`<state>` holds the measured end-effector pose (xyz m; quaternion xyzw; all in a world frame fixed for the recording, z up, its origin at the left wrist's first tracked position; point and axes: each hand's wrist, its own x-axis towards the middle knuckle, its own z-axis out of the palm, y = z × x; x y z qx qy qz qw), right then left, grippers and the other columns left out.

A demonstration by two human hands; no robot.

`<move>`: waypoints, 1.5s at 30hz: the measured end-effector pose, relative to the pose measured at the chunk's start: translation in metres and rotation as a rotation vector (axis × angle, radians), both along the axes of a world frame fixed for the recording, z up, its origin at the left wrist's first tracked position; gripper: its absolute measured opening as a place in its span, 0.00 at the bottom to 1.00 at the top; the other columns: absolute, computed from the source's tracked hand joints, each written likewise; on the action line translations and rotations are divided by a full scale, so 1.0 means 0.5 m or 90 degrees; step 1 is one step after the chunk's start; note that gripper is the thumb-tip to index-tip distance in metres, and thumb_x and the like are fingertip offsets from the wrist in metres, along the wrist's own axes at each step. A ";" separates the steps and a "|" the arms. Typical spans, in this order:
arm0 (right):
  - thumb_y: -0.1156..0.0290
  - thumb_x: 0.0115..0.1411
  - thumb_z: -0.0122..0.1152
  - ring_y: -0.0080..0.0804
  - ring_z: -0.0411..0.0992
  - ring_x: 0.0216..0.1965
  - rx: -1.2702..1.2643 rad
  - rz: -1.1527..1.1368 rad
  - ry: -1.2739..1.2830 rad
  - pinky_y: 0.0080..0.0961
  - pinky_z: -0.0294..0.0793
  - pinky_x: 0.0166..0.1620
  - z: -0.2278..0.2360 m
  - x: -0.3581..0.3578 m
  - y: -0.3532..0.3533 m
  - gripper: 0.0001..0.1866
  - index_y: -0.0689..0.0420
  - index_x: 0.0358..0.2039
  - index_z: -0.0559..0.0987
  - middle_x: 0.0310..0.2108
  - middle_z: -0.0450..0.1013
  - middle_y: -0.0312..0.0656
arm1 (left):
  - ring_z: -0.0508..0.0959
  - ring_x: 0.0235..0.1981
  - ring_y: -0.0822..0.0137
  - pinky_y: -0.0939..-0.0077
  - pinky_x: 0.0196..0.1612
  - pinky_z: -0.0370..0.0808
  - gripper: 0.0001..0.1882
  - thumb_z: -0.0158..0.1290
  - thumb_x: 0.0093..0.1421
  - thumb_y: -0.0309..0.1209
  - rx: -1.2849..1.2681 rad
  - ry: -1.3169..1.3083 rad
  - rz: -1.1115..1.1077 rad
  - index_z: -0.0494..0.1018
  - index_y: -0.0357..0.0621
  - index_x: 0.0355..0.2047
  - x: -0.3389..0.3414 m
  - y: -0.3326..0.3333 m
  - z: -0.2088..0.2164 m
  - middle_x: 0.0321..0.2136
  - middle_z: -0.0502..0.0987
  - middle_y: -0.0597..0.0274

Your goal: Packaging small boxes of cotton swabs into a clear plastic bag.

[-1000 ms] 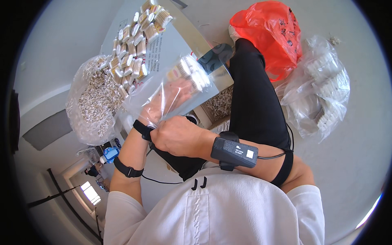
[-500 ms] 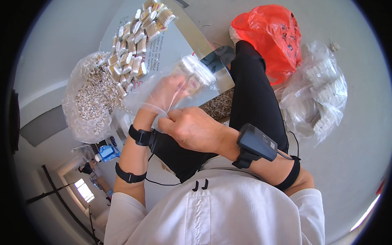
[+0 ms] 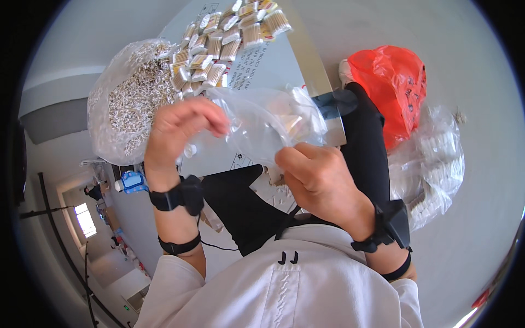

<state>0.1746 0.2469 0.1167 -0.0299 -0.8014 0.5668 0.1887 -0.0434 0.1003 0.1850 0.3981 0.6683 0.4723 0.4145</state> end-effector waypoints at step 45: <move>0.87 0.47 0.55 0.34 0.71 0.19 0.069 -0.077 -0.096 0.23 0.69 0.25 0.026 -0.002 0.008 0.09 0.61 0.28 0.75 0.20 0.71 0.41 | 0.71 0.48 0.55 0.60 0.49 0.71 0.13 0.58 0.49 0.26 -0.320 0.751 0.055 0.77 0.44 0.38 -0.332 -0.093 -0.356 0.37 0.77 0.59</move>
